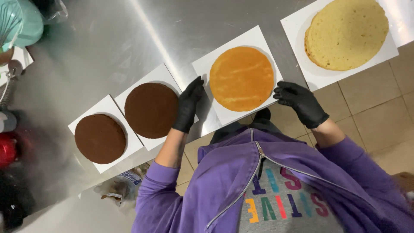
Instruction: Slicing round sponge cake layers horizontally using a serrated knife to create thinner layers for assembly.
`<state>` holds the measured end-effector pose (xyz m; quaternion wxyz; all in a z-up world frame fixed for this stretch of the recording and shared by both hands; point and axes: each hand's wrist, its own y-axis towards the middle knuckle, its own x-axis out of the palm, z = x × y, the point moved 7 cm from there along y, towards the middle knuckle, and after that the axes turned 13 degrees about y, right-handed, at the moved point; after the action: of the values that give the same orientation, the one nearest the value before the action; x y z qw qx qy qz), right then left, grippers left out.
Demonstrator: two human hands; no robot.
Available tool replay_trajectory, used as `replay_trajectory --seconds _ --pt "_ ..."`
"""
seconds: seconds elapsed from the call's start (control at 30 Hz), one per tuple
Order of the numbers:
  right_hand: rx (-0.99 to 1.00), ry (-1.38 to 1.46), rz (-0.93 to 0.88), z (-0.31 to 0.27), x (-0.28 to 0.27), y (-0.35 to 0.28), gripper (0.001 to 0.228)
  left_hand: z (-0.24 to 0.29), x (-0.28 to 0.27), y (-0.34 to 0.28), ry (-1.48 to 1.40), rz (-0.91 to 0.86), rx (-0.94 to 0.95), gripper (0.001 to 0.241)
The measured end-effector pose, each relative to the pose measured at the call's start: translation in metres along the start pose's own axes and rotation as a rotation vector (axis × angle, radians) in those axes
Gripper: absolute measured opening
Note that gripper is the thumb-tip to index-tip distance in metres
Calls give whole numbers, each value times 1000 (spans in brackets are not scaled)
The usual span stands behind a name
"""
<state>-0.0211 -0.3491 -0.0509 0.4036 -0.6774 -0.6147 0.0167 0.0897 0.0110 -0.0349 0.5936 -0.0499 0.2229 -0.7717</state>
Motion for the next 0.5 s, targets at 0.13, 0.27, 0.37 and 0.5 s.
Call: replay_trajectory --seconds 0.13,0.27,0.37,0.5 --pt "-164 -116 17 -18 -1 28 46 -23 21 -23 -176 -31 -91 47" --pt "-248 -264 -37 -31 17 44 47 -24 36 -32 -245 -11 -155 46" --pt "-240 -178 -44 -40 25 46 44 -19 38 -37 -263 -4 -161 47" --pt "-197 -242 -5 -29 8 59 46 -24 40 -35 -212 1 -99 49"
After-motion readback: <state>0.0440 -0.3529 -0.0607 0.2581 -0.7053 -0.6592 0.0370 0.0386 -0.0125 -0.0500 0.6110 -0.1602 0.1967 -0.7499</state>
